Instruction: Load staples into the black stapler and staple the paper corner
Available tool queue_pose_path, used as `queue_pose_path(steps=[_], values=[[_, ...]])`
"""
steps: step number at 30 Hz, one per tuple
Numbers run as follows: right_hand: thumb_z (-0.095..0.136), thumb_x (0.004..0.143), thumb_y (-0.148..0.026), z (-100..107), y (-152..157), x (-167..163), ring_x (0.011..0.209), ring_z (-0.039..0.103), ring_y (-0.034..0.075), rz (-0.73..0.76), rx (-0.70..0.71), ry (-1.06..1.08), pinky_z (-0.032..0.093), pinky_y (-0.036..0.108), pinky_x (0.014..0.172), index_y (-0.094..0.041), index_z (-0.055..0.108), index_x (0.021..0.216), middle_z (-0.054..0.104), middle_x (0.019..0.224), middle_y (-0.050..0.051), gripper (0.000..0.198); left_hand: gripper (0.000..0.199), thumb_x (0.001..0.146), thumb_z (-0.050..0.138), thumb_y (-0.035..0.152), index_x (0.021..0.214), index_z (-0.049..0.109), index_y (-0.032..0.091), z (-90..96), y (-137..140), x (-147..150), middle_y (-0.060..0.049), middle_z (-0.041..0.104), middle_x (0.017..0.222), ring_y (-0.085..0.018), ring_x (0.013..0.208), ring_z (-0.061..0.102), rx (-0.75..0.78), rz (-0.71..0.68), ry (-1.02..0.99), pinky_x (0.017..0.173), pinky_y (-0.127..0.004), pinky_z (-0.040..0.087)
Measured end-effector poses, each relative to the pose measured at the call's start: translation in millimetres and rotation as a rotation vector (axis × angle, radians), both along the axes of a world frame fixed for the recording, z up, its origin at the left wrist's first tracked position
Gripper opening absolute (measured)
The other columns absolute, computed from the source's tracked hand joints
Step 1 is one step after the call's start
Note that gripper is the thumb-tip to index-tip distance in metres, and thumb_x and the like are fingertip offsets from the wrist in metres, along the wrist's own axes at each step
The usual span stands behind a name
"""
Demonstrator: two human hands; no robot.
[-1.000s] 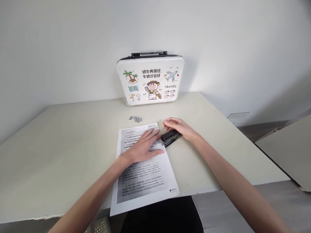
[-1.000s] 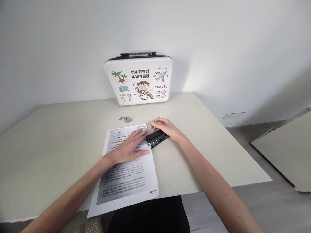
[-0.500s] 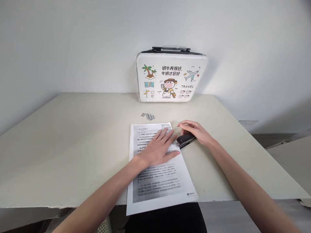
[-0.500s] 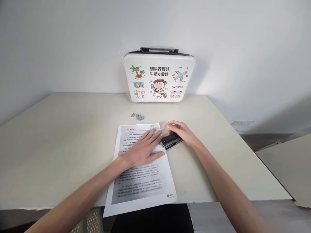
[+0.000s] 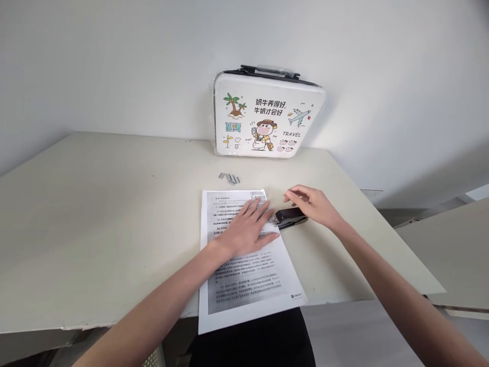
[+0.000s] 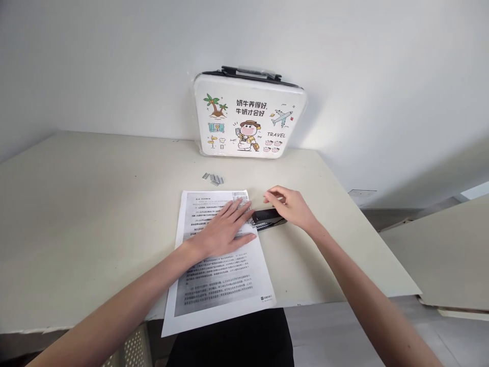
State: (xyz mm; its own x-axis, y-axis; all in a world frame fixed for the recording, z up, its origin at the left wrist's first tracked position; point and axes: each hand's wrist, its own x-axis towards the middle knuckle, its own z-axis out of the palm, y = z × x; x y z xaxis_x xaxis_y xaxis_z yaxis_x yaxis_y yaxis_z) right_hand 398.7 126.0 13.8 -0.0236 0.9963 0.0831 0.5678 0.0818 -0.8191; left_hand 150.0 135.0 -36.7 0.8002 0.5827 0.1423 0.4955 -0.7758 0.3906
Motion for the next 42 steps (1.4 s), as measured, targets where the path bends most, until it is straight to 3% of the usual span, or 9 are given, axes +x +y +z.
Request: queue_pose_path(steps=[4, 8, 14, 21, 31, 36, 42], values=[[0.048, 0.102, -0.066, 22.2, 0.6, -22.0, 0.116, 0.069, 0.03, 0.097, 0.039, -0.194, 0.052, 0.044, 0.098, -0.028, 0.073, 0.112, 0.075, 0.126, 0.007, 0.046, 0.08, 0.107, 0.026, 0.071, 0.166, 0.031, 0.018, 2.3, -0.8, 0.4, -0.01, 0.017, 0.178, -0.029, 0.165, 0.001, 0.014, 0.006, 0.035, 0.135, -0.05, 0.002], [0.03, 0.108, -0.064, 30.6, 3.0, -43.8, 0.127, 0.065, 0.028, 0.195, -0.018, -0.302, 0.049, 0.043, 0.107, -0.031, 0.071, 0.122, 0.071, 0.136, 0.005, 0.054, 0.08, 0.107, 0.027, 0.07, 0.167, 0.028, 0.018, 5.5, -1.2, 0.6, -0.01, 0.016, 0.178, -0.03, 0.165, 0.001, 0.018, 0.005, 0.041, 0.135, -0.051, 0.004], [0.02, 0.106, -0.072, 34.2, -1.5, -56.4, 0.122, 0.067, 0.029, 0.27, -0.169, -0.408, 0.055, 0.042, 0.096, -0.039, 0.063, 0.139, 0.067, 0.144, 0.001, 0.063, 0.075, 0.106, 0.034, 0.067, 0.164, 0.035, 0.019, 7.7, -2.3, 0.8, -0.011, 0.024, 0.176, -0.033, 0.165, 0.009, 0.027, 0.01, 0.003, 0.134, -0.055, 0.01], [0.013, 0.109, -0.064, 34.6, -3.9, -65.1, 0.126, 0.066, 0.027, 0.326, -0.142, -0.54, 0.055, 0.045, 0.1, -0.039, 0.064, 0.134, 0.067, 0.143, -0.001, 0.062, 0.073, 0.106, 0.039, 0.065, 0.157, 0.044, 0.013, 3.2, -2.8, 2.2, -0.015, 0.036, 0.171, -0.034, 0.164, 0.015, 0.06, 0.032, -0.006, 0.135, -0.053, 0.011], [0.014, 0.106, -0.07, 29.4, -0.6, -66.4, 0.155, 0.042, 0.032, 0.268, -0.168, -0.619, 0.04, 0.054, 0.122, -0.037, 0.052, 0.153, 0.036, 0.172, -0.001, 0.068, 0.071, 0.106, 0.039, 0.065, 0.158, 0.044, 0.017, 4.3, -1.8, 2.3, -0.013, 0.038, 0.17, -0.033, 0.164, 0.016, 0.082, 0.027, -0.04, 0.134, -0.055, 0.012], [0.008, 0.104, -0.075, 33.0, -1.4, -60.9, 0.156, 0.04, 0.032, 0.24, -0.183, -0.548, 0.038, 0.057, 0.123, -0.042, 0.045, 0.158, 0.034, 0.173, -0.002, 0.074, 0.074, 0.107, 0.037, 0.065, 0.164, 0.036, 0.018, 6.7, -3.1, 0.3, -0.012, 0.025, 0.176, -0.036, 0.164, 0.012, 0.035, 0.034, -0.009, 0.134, -0.057, 0.012], [0.008, 0.103, -0.076, 29.5, 1.1, -60.5, 0.155, 0.042, 0.034, 0.239, -0.194, -0.58, 0.039, 0.059, 0.122, -0.041, 0.045, 0.159, 0.031, 0.175, -0.002, 0.075, 0.072, 0.108, 0.037, 0.063, 0.162, 0.038, 0.016, 9.1, -5.3, 0.7, -0.013, 0.026, 0.175, -0.034, 0.165, 0.01, 0.029, 0.046, 0.024, 0.135, -0.055, 0.008]])
